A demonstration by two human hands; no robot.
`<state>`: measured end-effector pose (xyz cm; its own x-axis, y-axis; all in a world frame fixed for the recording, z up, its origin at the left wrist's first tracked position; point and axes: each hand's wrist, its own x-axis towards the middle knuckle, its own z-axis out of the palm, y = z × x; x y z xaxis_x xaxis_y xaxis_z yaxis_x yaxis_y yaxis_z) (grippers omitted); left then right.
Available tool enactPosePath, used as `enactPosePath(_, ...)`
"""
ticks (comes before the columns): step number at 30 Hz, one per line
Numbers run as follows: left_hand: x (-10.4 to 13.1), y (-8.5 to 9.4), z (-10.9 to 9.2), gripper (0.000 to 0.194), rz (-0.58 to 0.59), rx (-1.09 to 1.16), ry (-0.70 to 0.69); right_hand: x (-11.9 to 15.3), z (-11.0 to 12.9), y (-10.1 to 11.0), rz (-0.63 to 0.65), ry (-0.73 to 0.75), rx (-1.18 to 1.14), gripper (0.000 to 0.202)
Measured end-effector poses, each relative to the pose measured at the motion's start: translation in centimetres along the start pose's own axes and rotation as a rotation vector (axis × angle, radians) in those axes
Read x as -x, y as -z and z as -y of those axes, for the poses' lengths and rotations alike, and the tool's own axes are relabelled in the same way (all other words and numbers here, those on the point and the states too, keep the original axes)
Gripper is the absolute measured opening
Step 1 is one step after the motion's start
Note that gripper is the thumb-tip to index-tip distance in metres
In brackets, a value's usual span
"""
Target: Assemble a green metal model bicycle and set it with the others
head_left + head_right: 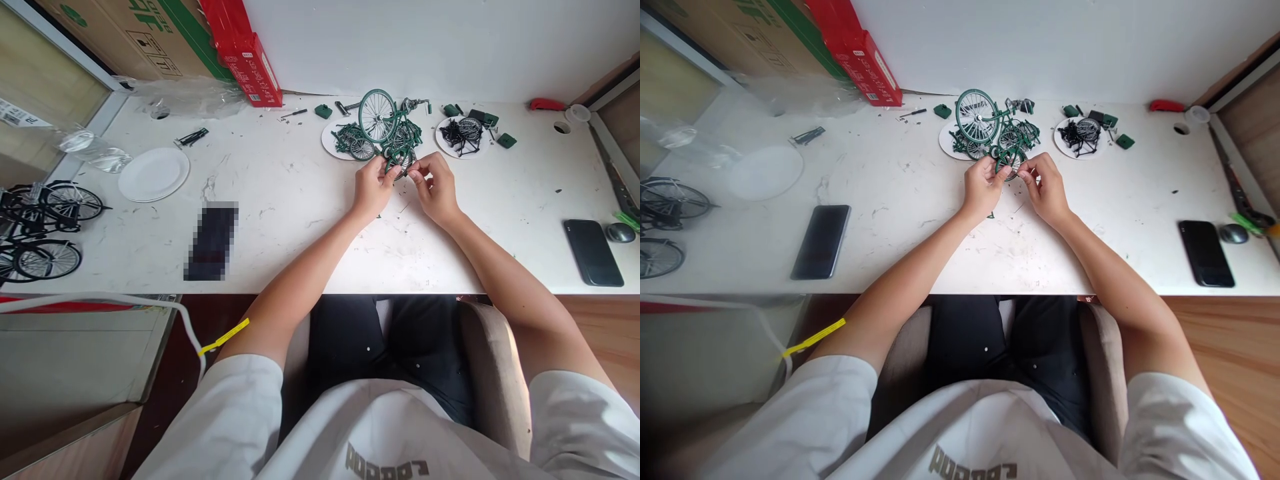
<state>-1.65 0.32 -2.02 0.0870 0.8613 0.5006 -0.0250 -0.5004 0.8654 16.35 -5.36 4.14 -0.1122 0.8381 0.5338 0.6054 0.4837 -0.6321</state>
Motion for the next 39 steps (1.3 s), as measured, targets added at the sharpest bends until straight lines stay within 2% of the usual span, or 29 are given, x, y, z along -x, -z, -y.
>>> enactPosePath(8, 0.2, 0.0, -0.6, 0.066, 0.021, -0.007, -0.014, 0.0, -0.5, 0.1, 0.002, 0.016, 0.013, 0.064)
enactPosePath(16, 0.3, -0.1, -1.6, 0.072, 0.018, 0.016, 0.015, 0.1, -0.8, -0.4, -0.003, 0.034, 0.025, 0.061)
enactPosePath(28, 0.6, -0.3, -1.6, 0.065, 0.015, -0.011, -0.019, 0.2, -1.3, -0.3, 0.043, 0.002, 0.001, 0.061)
enactPosePath(34, 0.7, -0.2, -1.5, 0.057, 0.069, -0.011, -0.038, 0.2, -1.6, -0.4, 0.032, 0.022, -0.010, 0.059)
enactPosePath(39, 0.7, -0.2, -1.6, 0.056, 0.040, -0.026, -0.042, 0.2, -2.4, -0.5, 0.002, 0.097, -0.029, 0.054)
